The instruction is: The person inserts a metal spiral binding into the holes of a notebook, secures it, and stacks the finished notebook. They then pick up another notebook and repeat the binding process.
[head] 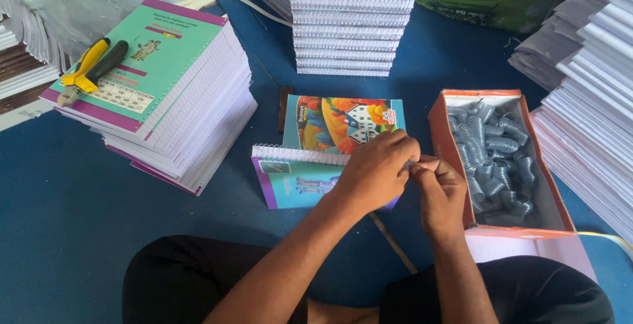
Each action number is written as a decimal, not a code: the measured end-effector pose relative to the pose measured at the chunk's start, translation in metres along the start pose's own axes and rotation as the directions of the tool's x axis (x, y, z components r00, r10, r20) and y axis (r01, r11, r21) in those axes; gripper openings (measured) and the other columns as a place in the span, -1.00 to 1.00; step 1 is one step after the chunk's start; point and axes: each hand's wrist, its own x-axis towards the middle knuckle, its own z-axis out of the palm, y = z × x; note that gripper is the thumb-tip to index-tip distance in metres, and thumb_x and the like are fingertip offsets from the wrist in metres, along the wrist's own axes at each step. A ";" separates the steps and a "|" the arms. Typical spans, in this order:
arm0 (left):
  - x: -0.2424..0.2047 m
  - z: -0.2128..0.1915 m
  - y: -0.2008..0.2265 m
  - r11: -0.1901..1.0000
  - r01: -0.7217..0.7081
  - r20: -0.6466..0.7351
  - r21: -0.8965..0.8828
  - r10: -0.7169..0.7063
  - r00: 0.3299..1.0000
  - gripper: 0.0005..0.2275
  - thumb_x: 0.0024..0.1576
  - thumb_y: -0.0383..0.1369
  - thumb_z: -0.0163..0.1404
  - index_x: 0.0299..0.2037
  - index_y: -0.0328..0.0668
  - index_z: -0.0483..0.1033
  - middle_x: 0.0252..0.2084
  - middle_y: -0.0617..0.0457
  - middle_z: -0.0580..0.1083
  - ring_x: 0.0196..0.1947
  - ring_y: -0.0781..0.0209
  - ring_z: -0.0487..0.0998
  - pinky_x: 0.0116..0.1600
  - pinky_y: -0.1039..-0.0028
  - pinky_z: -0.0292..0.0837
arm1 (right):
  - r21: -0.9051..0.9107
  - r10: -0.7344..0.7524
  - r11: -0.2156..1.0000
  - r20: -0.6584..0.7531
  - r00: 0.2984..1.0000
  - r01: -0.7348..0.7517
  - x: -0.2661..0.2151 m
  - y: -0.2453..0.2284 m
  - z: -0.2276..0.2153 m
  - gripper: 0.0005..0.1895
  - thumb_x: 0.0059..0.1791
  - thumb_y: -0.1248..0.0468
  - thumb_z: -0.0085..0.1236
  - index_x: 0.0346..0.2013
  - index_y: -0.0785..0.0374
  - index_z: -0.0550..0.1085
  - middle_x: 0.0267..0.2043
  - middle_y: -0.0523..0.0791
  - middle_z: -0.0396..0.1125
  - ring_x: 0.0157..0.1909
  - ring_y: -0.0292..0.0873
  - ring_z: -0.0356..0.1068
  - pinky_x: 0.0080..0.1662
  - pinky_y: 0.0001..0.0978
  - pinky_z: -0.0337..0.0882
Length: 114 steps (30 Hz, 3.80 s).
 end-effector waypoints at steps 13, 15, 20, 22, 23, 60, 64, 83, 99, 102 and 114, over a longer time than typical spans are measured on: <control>-0.022 0.018 -0.003 0.934 -0.197 -0.176 0.299 0.257 0.950 -0.93 0.08 -0.53 0.07 -0.26 -0.25 0.51 -0.12 0.03 0.41 -0.04 0.05 0.51 0.03 0.16 0.41 | 0.299 0.221 0.936 -0.091 0.971 -0.185 0.007 0.006 0.000 -0.85 0.05 0.37 -0.01 -0.30 0.41 0.48 -0.10 0.06 0.50 -0.12 -0.10 0.50 0.01 -0.23 0.50; -0.024 0.019 -0.003 0.923 -0.210 -0.194 0.324 0.282 0.939 -0.91 0.11 -0.52 0.06 -0.20 -0.27 0.53 -0.09 0.03 0.41 -0.02 0.07 0.51 0.05 0.17 0.41 | 0.342 0.255 0.914 -0.071 0.964 -0.217 0.009 0.006 -0.003 -0.84 0.06 0.35 0.01 -0.30 0.41 0.49 -0.09 0.05 0.49 -0.09 -0.08 0.49 0.05 -0.18 0.47; -0.023 0.021 -0.003 0.884 -0.227 -0.178 0.408 0.321 0.930 -0.90 0.17 -0.49 0.07 -0.14 -0.30 0.55 -0.05 0.04 0.43 -0.01 0.09 0.49 0.06 0.20 0.42 | 0.449 0.325 0.849 -0.025 0.946 -0.279 0.014 0.003 -0.006 -0.86 0.03 0.34 0.05 -0.24 0.36 0.53 -0.11 -0.02 0.47 -0.01 -0.10 0.45 0.16 -0.19 0.40; -0.023 0.020 -0.004 0.870 -0.238 -0.175 0.432 0.340 0.924 -0.87 0.16 -0.49 0.06 -0.12 -0.31 0.55 -0.04 0.03 0.43 0.00 0.09 0.48 0.09 0.21 0.43 | 0.456 0.341 0.838 -0.007 0.940 -0.300 0.015 -0.001 -0.004 -0.86 0.02 0.33 0.06 -0.24 0.34 0.54 -0.11 -0.04 0.47 0.00 -0.11 0.45 0.17 -0.18 0.39; -0.023 0.019 -0.004 0.876 -0.232 -0.173 0.422 0.329 0.928 -0.87 0.16 -0.49 0.07 -0.12 -0.30 0.54 -0.05 0.03 0.43 0.00 0.08 0.49 0.08 0.20 0.44 | 0.452 0.346 0.837 0.004 0.938 -0.310 0.015 -0.004 -0.004 -0.86 0.02 0.32 0.07 -0.24 0.33 0.54 -0.12 -0.05 0.47 -0.01 -0.11 0.45 0.16 -0.17 0.39; -0.054 -0.082 -0.031 0.855 0.118 -0.004 0.506 -0.135 0.991 -0.50 -0.11 -0.54 0.20 0.11 -0.15 0.46 -0.02 -0.05 0.55 -0.02 -0.05 0.56 0.09 0.06 0.35 | -0.398 0.303 0.892 0.169 0.938 -0.216 0.000 -0.026 0.025 -0.54 -0.07 0.37 0.23 0.12 0.30 0.41 -0.07 -0.04 0.49 0.00 -0.18 0.46 0.07 -0.31 0.42; -0.086 -0.121 -0.049 0.879 0.314 -0.177 0.358 -0.267 0.947 -0.49 -0.19 -0.46 0.31 0.02 -0.19 0.46 -0.12 -0.11 0.53 -0.05 -0.15 0.53 0.04 0.06 0.40 | -0.429 0.254 0.886 0.135 0.958 -0.174 0.000 -0.018 0.026 -0.62 -0.05 0.31 0.27 0.03 0.33 0.46 -0.12 -0.05 0.51 -0.06 -0.20 0.48 0.03 -0.32 0.45; -0.148 -0.070 -0.102 0.687 0.558 -0.253 -0.466 -0.707 0.660 -0.74 0.07 -0.46 0.12 -0.03 -0.25 0.48 -0.15 0.00 0.63 -0.10 0.24 0.63 0.05 0.43 0.47 | -0.041 0.128 0.991 0.006 0.992 -0.128 -0.020 0.027 0.019 -0.55 0.00 0.34 0.13 0.16 0.37 0.30 0.04 0.07 0.42 0.11 -0.11 0.42 0.12 -0.25 0.42; -0.161 -0.036 -0.119 0.587 0.622 -0.223 -0.518 -0.795 0.564 -0.62 0.14 -0.48 -0.01 0.19 -0.21 0.30 0.07 -0.10 0.52 0.11 0.09 0.55 0.22 0.32 0.38 | -0.145 0.298 0.948 0.096 0.950 -0.283 -0.016 0.054 0.007 -0.45 -0.09 0.49 0.07 0.20 0.28 0.26 0.04 0.06 0.37 0.16 -0.03 0.36 0.17 -0.15 0.35; -0.162 -0.034 -0.122 0.596 0.653 -0.237 -0.468 -0.796 0.557 -0.59 0.13 -0.50 -0.01 0.21 -0.20 0.27 0.10 -0.12 0.49 0.13 0.05 0.54 0.22 0.30 0.37 | -0.349 0.454 0.830 -0.028 0.891 -0.434 -0.018 0.058 0.005 -0.45 -0.05 0.46 0.07 0.23 0.22 0.24 0.04 0.07 0.36 0.13 0.02 0.38 0.13 -0.09 0.40; -0.182 -0.024 -0.140 0.613 0.776 -0.346 -0.149 -0.767 0.540 -0.74 0.08 -0.52 0.05 0.00 -0.25 0.48 0.00 -0.15 0.50 0.02 -0.14 0.54 0.09 0.17 0.44 | -0.644 0.308 0.714 -0.064 0.949 -0.275 -0.021 0.057 0.001 -0.64 -0.03 0.35 0.15 0.06 0.31 0.41 -0.17 0.04 0.50 -0.17 -0.10 0.53 -0.08 -0.27 0.54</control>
